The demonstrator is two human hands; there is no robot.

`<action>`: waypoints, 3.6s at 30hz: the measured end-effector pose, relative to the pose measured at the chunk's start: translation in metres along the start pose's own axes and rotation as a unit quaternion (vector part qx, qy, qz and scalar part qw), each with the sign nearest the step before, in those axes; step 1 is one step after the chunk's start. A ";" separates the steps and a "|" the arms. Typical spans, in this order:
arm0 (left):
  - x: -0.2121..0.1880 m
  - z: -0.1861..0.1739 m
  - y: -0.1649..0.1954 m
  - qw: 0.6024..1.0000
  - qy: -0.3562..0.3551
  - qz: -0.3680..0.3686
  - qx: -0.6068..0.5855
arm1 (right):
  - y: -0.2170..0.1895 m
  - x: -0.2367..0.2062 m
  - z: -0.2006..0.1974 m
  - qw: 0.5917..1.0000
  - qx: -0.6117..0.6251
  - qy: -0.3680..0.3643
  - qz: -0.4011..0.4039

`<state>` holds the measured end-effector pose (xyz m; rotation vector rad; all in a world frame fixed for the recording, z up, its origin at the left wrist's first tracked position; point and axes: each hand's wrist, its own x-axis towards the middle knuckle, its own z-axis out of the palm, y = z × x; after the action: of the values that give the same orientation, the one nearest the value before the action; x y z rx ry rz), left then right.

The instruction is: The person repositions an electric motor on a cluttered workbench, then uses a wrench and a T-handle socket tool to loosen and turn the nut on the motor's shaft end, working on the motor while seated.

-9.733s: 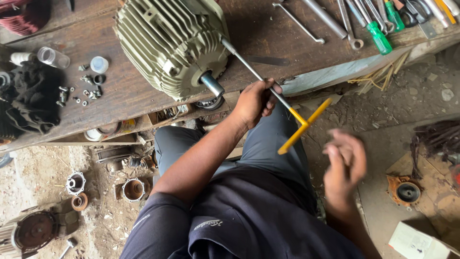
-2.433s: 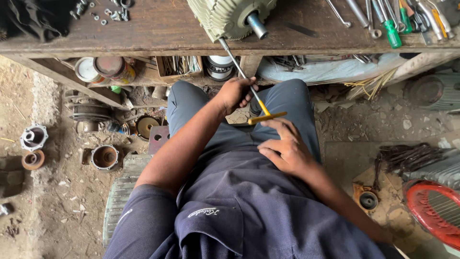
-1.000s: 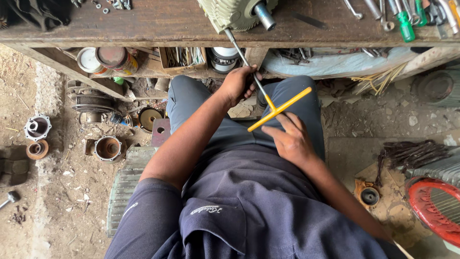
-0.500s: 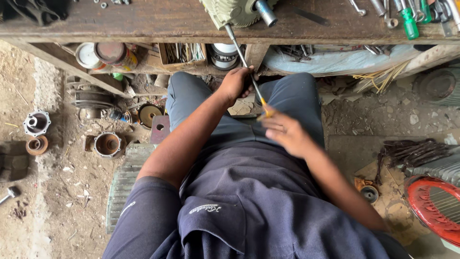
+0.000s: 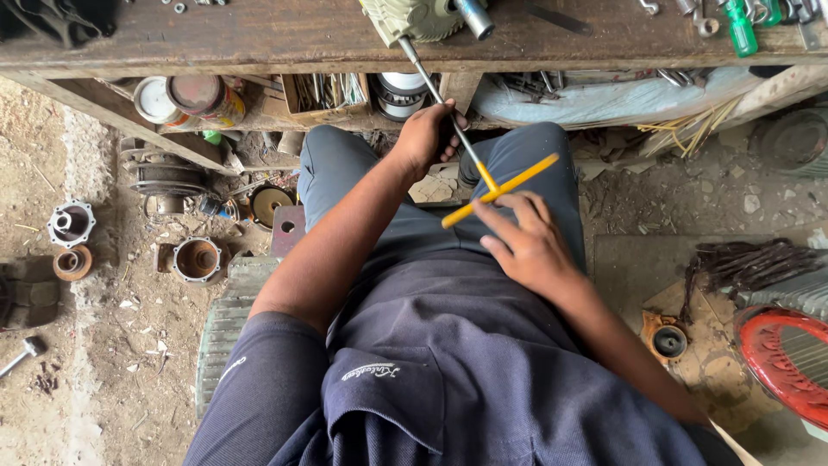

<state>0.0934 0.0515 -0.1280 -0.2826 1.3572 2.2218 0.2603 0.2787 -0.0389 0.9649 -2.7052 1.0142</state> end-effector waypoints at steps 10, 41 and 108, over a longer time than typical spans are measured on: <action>0.002 0.000 0.002 1.000 0.003 0.019 -0.009 | 0.018 -0.014 0.004 0.879 0.391 0.095 0.256; 0.005 0.000 0.005 0.999 0.039 0.015 -0.022 | 0.017 -0.018 0.005 0.806 0.465 0.089 0.354; 0.012 -0.006 0.010 0.998 0.035 0.028 -0.040 | 0.028 0.009 0.007 0.767 0.630 -0.037 0.117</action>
<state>0.0776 0.0462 -0.1280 -0.3577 1.3279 2.3358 0.2371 0.2856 -0.0574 0.6736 -1.8935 3.0048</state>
